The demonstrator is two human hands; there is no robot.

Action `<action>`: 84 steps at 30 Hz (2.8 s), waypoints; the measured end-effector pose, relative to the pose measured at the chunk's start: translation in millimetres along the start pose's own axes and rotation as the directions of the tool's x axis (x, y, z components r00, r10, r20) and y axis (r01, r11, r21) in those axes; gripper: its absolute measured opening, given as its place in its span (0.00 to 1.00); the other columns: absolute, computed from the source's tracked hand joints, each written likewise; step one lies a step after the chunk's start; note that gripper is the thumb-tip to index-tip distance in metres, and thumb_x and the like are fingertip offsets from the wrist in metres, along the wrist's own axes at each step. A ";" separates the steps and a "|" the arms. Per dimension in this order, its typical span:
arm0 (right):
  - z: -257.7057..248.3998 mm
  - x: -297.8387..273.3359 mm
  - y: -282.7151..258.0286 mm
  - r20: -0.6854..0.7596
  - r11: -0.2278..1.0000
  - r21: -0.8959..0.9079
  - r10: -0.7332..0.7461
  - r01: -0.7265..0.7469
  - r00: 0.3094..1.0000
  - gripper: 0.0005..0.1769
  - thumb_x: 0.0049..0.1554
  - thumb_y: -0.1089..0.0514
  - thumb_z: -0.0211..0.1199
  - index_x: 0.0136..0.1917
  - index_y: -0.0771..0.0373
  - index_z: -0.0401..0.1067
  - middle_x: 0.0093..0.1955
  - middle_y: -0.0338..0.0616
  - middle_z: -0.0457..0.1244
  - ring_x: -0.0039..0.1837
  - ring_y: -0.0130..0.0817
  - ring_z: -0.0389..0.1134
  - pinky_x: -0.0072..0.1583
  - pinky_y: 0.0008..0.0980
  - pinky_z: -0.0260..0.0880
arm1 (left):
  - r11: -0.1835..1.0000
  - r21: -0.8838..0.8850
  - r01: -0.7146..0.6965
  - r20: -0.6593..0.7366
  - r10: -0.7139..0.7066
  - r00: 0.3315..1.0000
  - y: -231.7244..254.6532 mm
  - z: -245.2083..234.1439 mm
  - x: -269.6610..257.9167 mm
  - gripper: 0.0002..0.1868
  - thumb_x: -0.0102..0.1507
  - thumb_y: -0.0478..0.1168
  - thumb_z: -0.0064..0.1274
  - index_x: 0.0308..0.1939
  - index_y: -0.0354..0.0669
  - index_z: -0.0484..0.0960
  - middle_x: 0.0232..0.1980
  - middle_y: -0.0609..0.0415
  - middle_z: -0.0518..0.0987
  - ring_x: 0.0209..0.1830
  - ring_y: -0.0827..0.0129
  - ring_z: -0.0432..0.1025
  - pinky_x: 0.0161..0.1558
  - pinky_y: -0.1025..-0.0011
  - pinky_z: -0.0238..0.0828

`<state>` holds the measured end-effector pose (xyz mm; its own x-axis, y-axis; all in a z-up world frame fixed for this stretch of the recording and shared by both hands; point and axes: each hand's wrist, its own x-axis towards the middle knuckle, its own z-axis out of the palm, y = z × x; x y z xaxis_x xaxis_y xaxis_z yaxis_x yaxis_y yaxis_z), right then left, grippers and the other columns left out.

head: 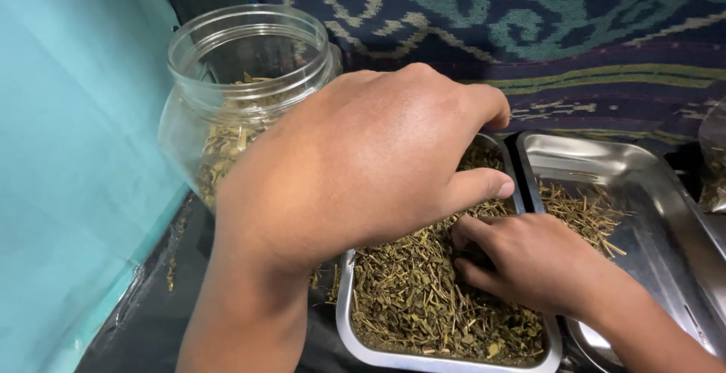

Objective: Sorting dried tea leaves and stems from a metal tray into a plastic jar

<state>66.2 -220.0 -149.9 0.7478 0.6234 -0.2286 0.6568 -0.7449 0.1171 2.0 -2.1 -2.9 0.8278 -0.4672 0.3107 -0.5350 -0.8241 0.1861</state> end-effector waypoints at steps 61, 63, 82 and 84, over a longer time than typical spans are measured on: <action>-47.6 -47.0 13.2 -0.804 0.966 0.123 -0.038 0.229 0.593 0.05 0.56 0.55 0.68 0.45 0.54 0.74 0.28 0.34 0.59 0.29 0.31 0.56 0.37 0.31 0.56 | 0.996 0.087 0.018 0.307 -0.044 0.951 16.5 4.5 19.8 0.22 0.69 0.58 0.52 0.38 0.43 0.81 0.37 0.54 0.84 0.36 0.53 0.78 0.37 0.54 0.72; -50.1 -47.6 10.9 -0.840 0.941 0.129 -0.064 0.312 0.539 0.06 0.56 0.57 0.68 0.44 0.59 0.74 0.29 0.37 0.60 0.29 0.31 0.56 0.38 0.31 0.57 | 0.996 0.094 0.003 0.323 -0.034 0.946 17.7 7.2 22.1 0.22 0.69 0.58 0.52 0.37 0.43 0.81 0.36 0.54 0.84 0.35 0.53 0.79 0.35 0.55 0.72; -61.1 -54.3 11.4 -0.852 0.937 0.106 -0.087 0.333 0.516 0.06 0.56 0.60 0.69 0.41 0.62 0.73 0.28 0.37 0.60 0.30 0.31 0.57 0.38 0.31 0.59 | 0.993 0.080 -0.084 0.357 0.050 0.933 23.7 22.3 31.2 0.24 0.71 0.59 0.50 0.34 0.43 0.81 0.30 0.55 0.82 0.29 0.56 0.78 0.32 0.57 0.72; -59.2 -52.8 15.3 -0.863 0.927 0.061 -0.137 0.370 0.486 0.07 0.55 0.62 0.71 0.41 0.65 0.74 0.30 0.40 0.64 0.30 0.30 0.61 0.38 0.31 0.60 | 0.985 0.092 -0.148 0.353 0.107 0.930 23.9 27.0 34.4 0.21 0.72 0.53 0.50 0.31 0.45 0.81 0.28 0.56 0.81 0.26 0.58 0.77 0.31 0.58 0.72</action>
<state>42.6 -250.2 -78.8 0.3577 0.6103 0.7068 0.8795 -0.4746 -0.0354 22.3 -46.4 -12.9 0.7722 -0.6351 -0.0200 -0.6335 -0.7720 0.0516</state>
